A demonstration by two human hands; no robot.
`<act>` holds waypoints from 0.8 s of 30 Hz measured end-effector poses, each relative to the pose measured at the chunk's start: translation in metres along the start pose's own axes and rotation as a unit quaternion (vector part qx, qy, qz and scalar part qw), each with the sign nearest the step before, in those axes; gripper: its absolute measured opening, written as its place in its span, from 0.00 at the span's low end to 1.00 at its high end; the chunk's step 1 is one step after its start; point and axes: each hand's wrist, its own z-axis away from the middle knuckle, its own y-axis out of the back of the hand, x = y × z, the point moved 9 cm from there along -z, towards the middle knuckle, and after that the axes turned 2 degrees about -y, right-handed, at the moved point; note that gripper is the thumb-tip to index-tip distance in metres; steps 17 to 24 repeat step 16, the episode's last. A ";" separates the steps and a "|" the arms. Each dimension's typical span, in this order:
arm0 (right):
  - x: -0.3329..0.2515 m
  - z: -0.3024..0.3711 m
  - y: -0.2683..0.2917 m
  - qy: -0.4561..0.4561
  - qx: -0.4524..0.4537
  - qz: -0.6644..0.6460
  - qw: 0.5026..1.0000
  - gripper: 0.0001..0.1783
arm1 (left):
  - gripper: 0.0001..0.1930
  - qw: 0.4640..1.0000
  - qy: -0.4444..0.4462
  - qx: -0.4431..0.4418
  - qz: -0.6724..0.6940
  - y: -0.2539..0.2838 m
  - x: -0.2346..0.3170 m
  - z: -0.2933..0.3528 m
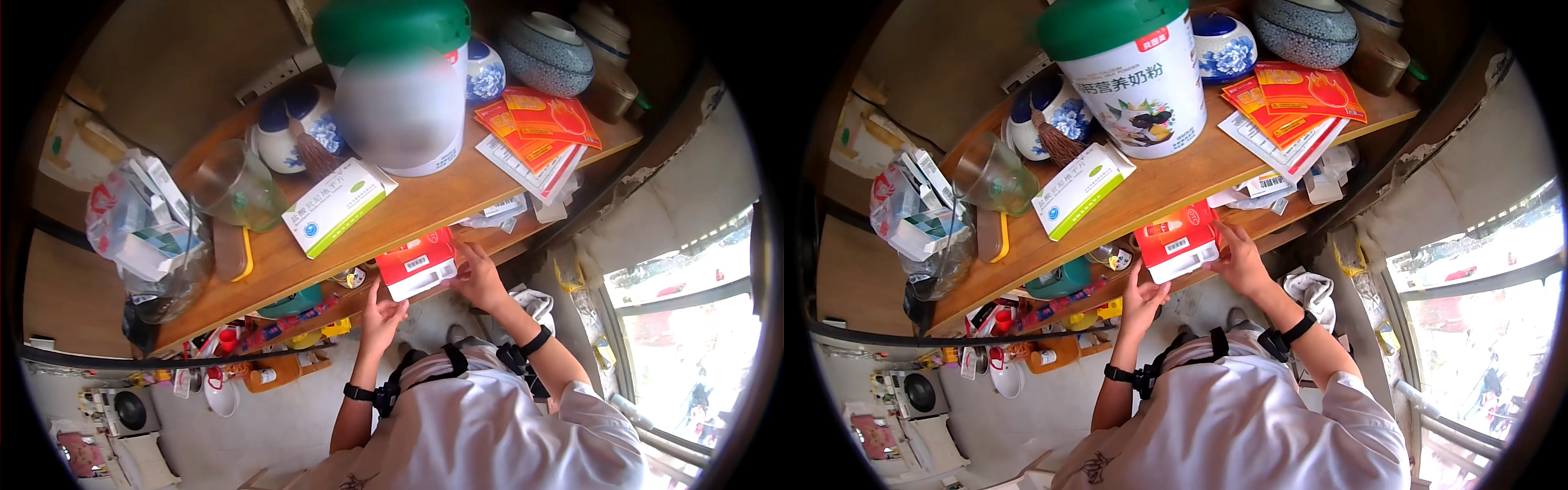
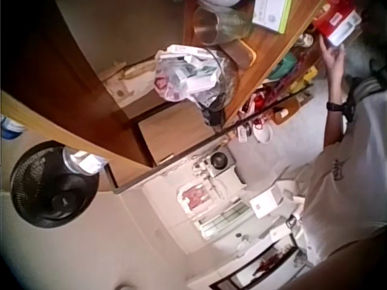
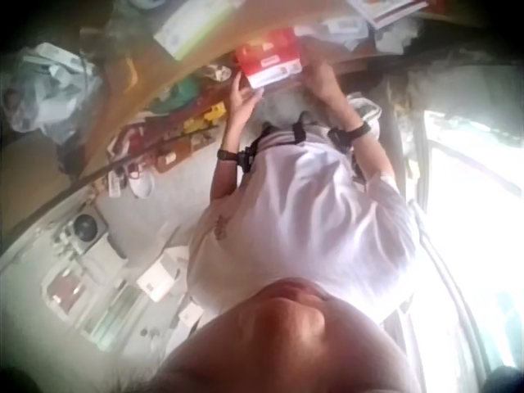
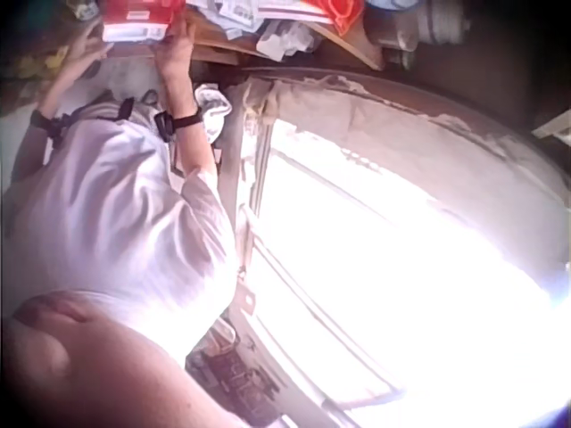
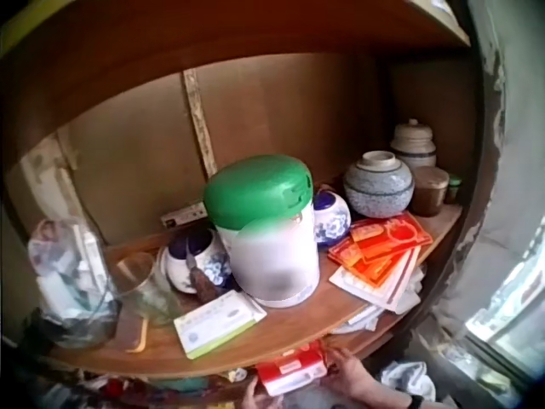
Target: The person moves various containers, boxes, and medical supplies between different shelves on a wooden rack, handling items by hand and relocating plastic jars, small boxes, and a bag of items.
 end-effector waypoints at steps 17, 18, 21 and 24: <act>-0.013 -0.019 -0.017 0.152 0.008 0.303 0.941 0.47 | 0.43 0.857 -0.330 -0.014 -0.396 -0.007 0.056 -0.040; -0.013 -0.019 -0.017 0.152 0.008 0.303 0.941 0.47 | 0.43 0.857 -0.330 -0.014 -0.396 -0.007 0.056 -0.040; -0.013 -0.019 -0.017 0.152 0.008 0.303 0.941 0.47 | 0.43 0.857 -0.330 -0.014 -0.396 -0.007 0.056 -0.040; -0.013 -0.019 -0.017 0.152 0.008 0.303 0.941 0.47 | 0.43 0.857 -0.330 -0.014 -0.396 -0.007 0.056 -0.040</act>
